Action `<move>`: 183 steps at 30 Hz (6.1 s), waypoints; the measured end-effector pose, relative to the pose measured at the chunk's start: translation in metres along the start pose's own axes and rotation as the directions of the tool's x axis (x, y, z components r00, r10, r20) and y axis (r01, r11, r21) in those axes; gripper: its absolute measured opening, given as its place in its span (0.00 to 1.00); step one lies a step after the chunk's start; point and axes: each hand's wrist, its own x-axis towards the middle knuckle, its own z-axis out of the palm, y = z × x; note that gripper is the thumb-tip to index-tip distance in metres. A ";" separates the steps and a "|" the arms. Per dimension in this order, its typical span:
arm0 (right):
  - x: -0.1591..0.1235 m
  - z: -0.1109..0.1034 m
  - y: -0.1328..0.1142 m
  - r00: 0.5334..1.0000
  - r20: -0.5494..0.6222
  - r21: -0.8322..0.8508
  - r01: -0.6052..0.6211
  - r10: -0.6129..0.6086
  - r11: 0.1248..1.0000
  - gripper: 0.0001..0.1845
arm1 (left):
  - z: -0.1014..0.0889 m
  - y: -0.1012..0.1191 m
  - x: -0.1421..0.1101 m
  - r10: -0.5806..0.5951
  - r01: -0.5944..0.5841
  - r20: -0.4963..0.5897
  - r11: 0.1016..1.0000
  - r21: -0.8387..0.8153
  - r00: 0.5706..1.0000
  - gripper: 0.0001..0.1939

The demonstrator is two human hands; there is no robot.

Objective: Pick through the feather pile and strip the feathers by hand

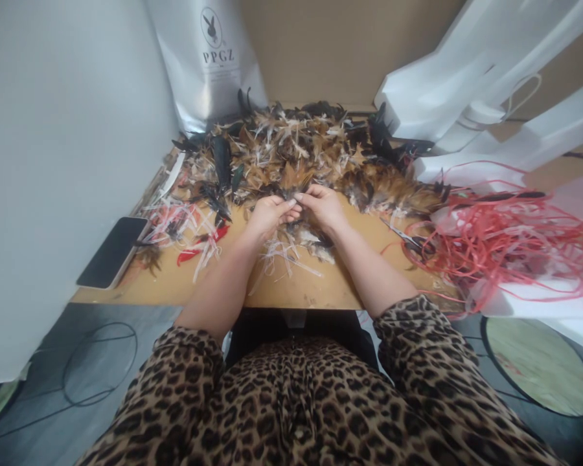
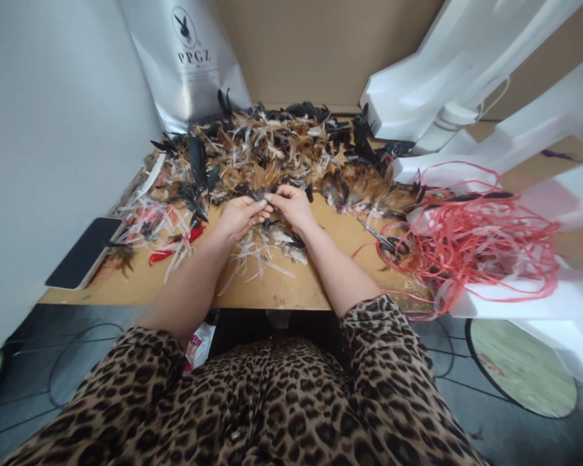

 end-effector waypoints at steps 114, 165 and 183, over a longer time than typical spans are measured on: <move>-0.002 -0.022 -0.025 0.801 0.177 -0.592 0.550 -0.571 0.588 0.12 | -0.017 0.015 -0.001 -0.233 0.278 0.152 0.830 -0.484 0.960 0.07; -0.005 0.002 -0.016 0.994 -0.057 -0.098 0.088 -0.094 0.991 0.22 | -0.009 0.007 0.002 -0.065 0.057 -0.025 0.968 -0.244 0.998 0.07; -0.007 0.006 -0.013 0.979 -0.048 -0.257 0.182 -0.200 0.949 0.15 | -0.002 0.005 -0.002 -0.058 0.057 -0.009 0.993 -0.101 0.998 0.10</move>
